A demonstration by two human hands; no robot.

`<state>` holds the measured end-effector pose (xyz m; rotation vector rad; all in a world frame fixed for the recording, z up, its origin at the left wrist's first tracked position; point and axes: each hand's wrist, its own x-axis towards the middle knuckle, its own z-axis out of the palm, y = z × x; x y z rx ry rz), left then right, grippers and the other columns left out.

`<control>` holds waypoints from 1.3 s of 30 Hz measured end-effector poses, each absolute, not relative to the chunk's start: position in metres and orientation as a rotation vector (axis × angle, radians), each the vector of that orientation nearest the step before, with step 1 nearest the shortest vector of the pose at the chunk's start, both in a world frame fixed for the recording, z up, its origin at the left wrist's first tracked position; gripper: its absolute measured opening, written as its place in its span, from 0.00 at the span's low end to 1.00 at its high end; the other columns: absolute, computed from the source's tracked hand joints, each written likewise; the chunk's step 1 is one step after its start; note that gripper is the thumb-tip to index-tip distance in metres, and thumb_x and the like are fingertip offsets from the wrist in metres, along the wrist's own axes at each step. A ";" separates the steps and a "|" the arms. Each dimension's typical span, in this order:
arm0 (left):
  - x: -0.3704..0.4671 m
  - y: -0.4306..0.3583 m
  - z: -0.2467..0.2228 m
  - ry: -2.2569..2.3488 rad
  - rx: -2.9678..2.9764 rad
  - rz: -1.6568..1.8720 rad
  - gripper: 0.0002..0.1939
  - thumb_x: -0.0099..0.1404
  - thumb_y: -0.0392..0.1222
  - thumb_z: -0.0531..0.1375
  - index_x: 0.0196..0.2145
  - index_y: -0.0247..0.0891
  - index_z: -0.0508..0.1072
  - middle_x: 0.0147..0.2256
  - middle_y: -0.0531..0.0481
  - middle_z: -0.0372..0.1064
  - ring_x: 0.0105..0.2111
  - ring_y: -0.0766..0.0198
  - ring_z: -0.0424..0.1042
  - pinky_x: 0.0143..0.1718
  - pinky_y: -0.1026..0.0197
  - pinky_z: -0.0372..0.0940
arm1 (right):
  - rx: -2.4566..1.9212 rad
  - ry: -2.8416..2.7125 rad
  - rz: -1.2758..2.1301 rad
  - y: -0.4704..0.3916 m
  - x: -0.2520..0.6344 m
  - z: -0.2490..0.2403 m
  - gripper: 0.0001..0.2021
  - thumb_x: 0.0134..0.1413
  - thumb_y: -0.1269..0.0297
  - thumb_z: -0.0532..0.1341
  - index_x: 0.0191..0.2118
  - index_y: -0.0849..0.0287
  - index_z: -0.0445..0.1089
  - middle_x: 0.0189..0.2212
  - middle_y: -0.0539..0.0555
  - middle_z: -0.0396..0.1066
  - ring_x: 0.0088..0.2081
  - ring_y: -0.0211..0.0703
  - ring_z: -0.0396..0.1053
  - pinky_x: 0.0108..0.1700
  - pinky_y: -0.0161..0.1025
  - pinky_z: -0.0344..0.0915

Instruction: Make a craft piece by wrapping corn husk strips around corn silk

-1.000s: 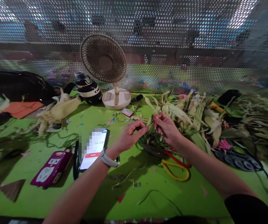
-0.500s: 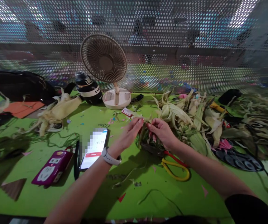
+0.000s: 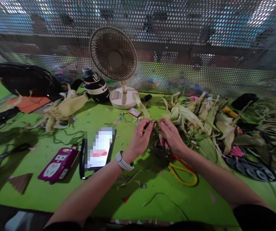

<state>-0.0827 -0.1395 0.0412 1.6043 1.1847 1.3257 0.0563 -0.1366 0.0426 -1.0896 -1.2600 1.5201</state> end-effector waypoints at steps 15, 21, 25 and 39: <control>-0.080 -0.138 0.038 1.014 1.233 1.231 0.17 0.59 0.55 0.59 0.26 0.38 0.67 0.24 0.55 0.62 0.26 0.69 0.60 0.28 0.65 0.58 | -1.139 -1.330 0.940 -0.130 0.059 0.032 0.10 0.55 0.54 0.58 0.31 0.54 0.60 0.24 0.47 0.62 0.25 0.37 0.61 0.28 0.35 0.63; -0.081 -0.138 0.044 0.882 1.262 1.089 0.17 0.52 0.48 0.66 0.36 0.36 0.73 0.35 0.49 0.73 0.35 0.64 0.70 0.39 0.61 0.65 | -1.167 -1.435 0.872 -0.128 0.061 0.029 0.13 0.57 0.51 0.55 0.32 0.55 0.67 0.29 0.52 0.68 0.36 0.45 0.65 0.46 0.41 0.62; -0.084 -0.136 0.040 0.893 1.311 1.003 0.16 0.52 0.46 0.66 0.36 0.34 0.73 0.32 0.49 0.73 0.33 0.64 0.70 0.37 0.60 0.66 | -1.162 -1.549 0.947 -0.127 0.060 0.034 0.15 0.58 0.51 0.55 0.31 0.56 0.69 0.29 0.52 0.70 0.36 0.45 0.66 0.47 0.42 0.62; -0.101 -0.136 0.053 0.887 1.546 0.775 0.11 0.51 0.46 0.66 0.27 0.35 0.75 0.22 0.50 0.70 0.25 0.65 0.69 0.26 0.63 0.65 | -1.074 -1.394 1.169 -0.127 0.060 0.040 0.13 0.51 0.52 0.62 0.39 0.54 0.71 0.36 0.51 0.73 0.38 0.42 0.70 0.41 0.38 0.67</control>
